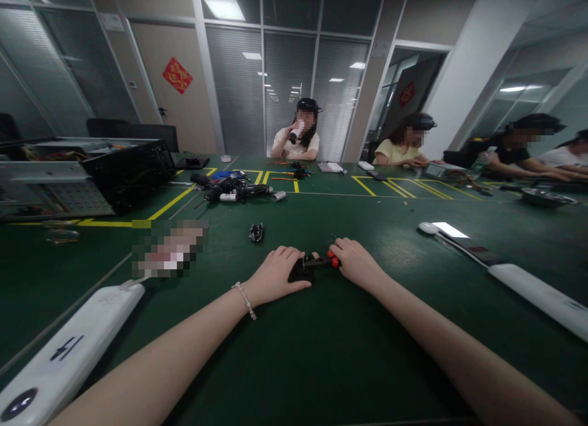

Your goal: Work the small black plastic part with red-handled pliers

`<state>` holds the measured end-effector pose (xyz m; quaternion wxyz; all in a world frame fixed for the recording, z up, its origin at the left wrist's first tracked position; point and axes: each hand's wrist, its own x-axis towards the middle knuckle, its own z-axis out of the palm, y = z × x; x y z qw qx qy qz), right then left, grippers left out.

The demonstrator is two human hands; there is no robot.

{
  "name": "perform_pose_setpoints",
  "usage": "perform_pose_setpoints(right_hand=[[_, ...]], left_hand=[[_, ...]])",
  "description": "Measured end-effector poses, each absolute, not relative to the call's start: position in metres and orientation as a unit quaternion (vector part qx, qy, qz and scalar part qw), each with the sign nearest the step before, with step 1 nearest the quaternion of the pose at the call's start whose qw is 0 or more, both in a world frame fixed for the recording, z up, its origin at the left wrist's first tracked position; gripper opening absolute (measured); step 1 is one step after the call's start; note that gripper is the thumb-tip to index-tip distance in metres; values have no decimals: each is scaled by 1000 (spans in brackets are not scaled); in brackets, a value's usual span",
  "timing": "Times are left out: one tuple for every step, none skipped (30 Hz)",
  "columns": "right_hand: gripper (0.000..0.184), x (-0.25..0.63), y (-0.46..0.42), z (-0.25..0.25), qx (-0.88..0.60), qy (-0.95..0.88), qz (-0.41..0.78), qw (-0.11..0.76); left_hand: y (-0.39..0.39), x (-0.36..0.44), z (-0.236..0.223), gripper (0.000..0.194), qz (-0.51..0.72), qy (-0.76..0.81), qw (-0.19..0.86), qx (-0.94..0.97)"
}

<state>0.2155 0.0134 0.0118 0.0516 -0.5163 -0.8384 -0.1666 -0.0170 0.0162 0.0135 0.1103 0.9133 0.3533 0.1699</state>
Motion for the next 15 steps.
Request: perform_pose_setpoints(right_hand=[[31,215,13,12,-517,-838,-167,50],[30,215,13,12,-519,-837,-168,48],[30,215,13,12,-521,-835,-170,47],[30,215,13,12,-523,-834,-172,44],[30,214,12,12,-526,-832,-173,42],[30,214,12,12,-528,-830,-174,40],[30,214,12,12,-531,-829,-174,39],[30,214,12,12,-532,-828,-174,39],[30,214,13,12,-532,-827,-174,39],[30,214,13,12,-533,-827,-174,39],[30,214,13,12,-533,-827,-174,39],[30,214,13,11,-533,-828,-173,38],[30,214,13,11,-533,-828,-171,37],[31,214,13,12,-533,-828,-170,37],[32,214,13,12,-533,-828,-170,38]], left_hand=[[16,-17,13,58,171,352,109,914],[16,-17,13,57,172,351,106,914],[16,-17,12,58,175,350,103,915],[17,-17,12,58,177,347,100,915],[17,-16,11,58,179,346,97,916],[17,-16,11,58,182,344,96,916],[18,-16,11,58,183,344,96,916],[18,-17,11,58,183,344,97,916],[18,-17,11,58,183,344,98,916],[18,-17,11,58,183,345,99,915],[18,-17,11,58,182,346,101,915],[18,-17,11,58,180,347,102,915],[18,-17,11,58,179,348,103,914],[18,-17,12,59,178,349,104,914],[17,-17,12,59,177,349,105,914]])
